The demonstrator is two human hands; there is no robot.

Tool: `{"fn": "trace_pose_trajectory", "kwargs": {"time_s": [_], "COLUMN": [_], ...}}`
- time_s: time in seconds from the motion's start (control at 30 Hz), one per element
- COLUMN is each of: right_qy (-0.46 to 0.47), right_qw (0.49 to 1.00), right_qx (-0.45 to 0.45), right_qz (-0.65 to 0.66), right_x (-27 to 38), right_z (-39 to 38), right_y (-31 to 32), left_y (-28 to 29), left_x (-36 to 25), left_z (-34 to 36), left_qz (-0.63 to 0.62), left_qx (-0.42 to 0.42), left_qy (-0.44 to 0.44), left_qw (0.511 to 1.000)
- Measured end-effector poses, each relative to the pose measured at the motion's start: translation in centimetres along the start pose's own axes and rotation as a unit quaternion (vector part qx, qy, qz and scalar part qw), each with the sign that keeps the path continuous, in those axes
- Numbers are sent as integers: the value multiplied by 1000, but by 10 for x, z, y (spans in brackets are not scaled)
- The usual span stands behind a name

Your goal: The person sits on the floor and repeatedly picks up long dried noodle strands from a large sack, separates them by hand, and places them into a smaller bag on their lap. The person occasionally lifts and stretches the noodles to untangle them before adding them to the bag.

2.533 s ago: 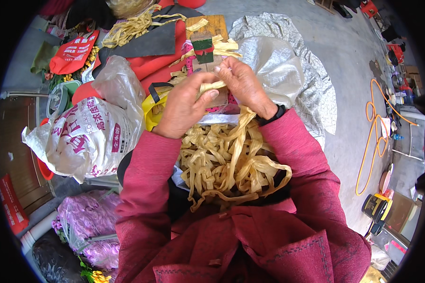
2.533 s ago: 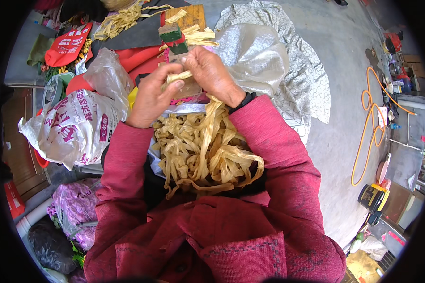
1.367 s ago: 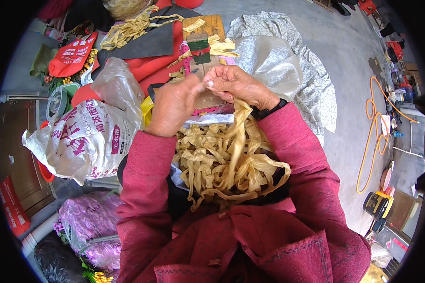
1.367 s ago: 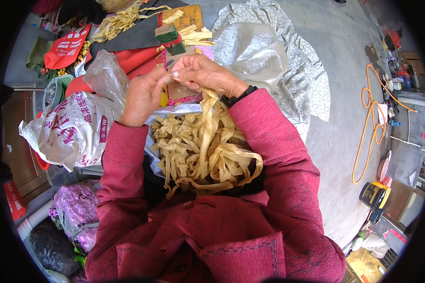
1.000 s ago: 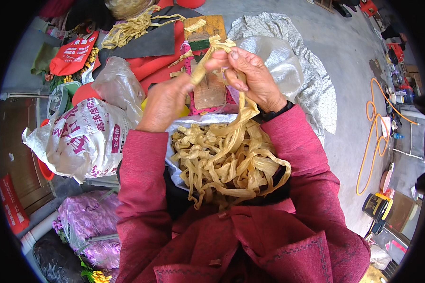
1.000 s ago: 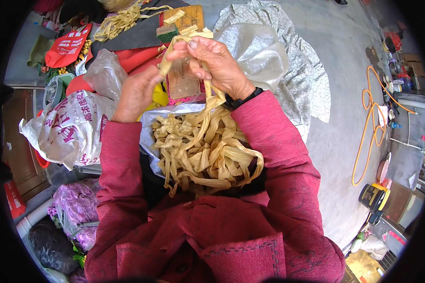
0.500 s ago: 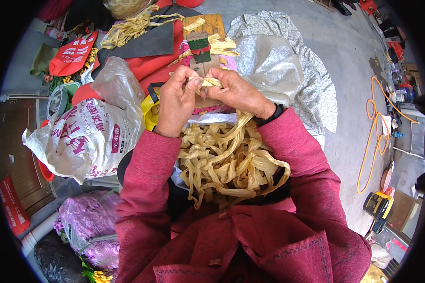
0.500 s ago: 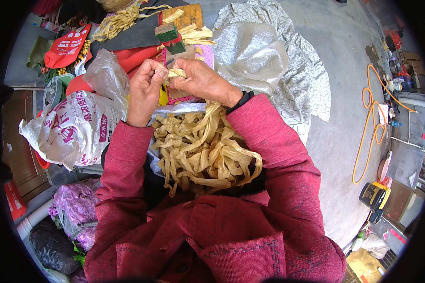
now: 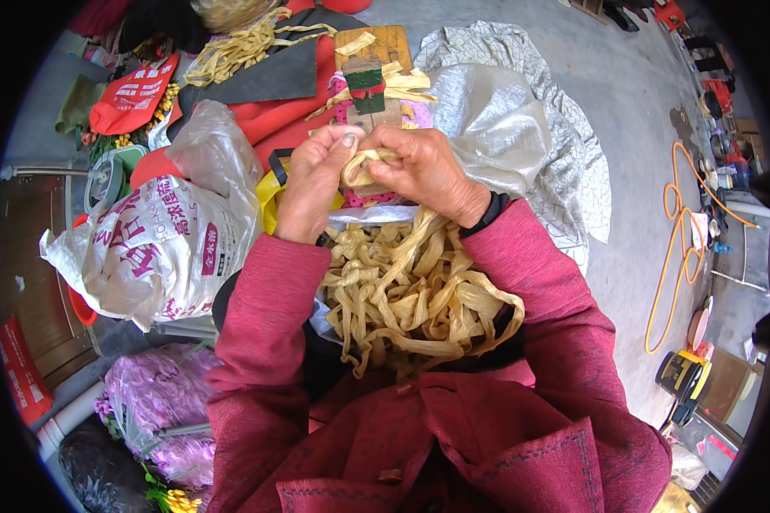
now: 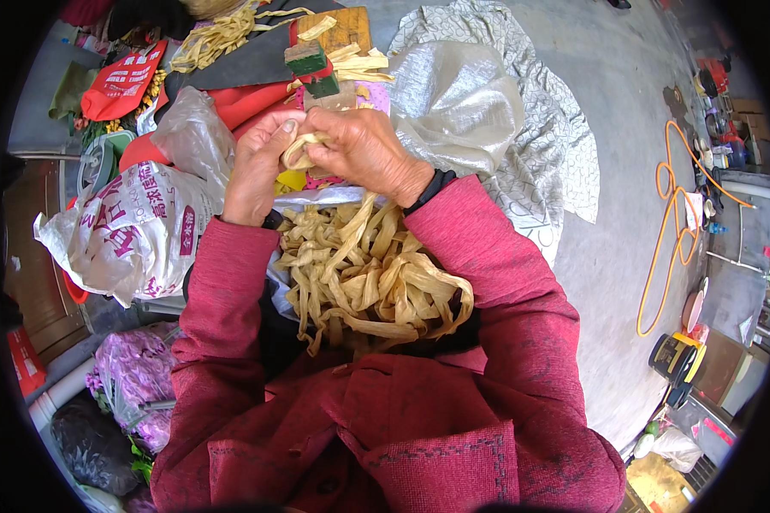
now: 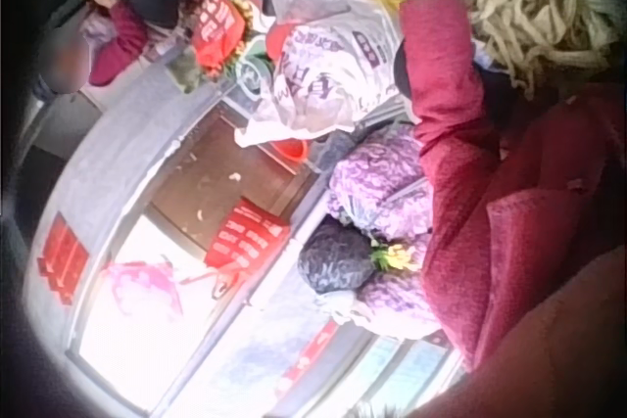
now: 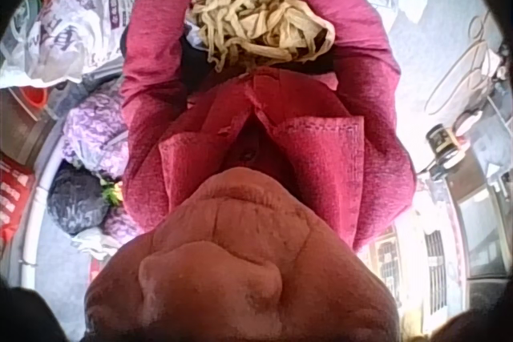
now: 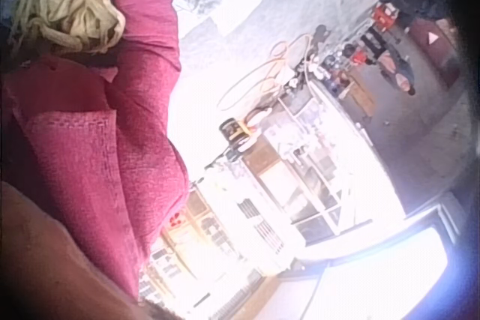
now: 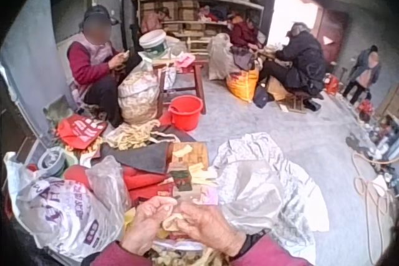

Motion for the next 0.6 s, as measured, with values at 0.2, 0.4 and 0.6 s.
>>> {"fn": "trace_pose_trajectory", "kwargs": {"time_s": [0.2,0.4,0.6], "right_qy": [-56,-131,-89], "right_qw": [899,881,912], "right_qx": [147,91,34], "right_qz": [408,446,400], "right_x": [-13,-20,-15], "right_z": [2,-3,2], "right_y": [-19,-6,-6], "left_y": [-12,-13,-18], "left_x": [-27,-33,-16], "left_z": [-6,-10,-8], "left_qz": [247,368,166], "left_qx": [35,-41,58], "left_qy": [-160,-227,-45], "left_qw": [955,901,983]}}
Point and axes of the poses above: each hand's wrist, its own z-axis towards the middle knuckle, its own y-axis out of the back of the hand, x = y × z, the point moved 7 cm from there along z, towards the middle knuckle, and after that the axes turned 10 degrees about x, right-handed, at the moved point
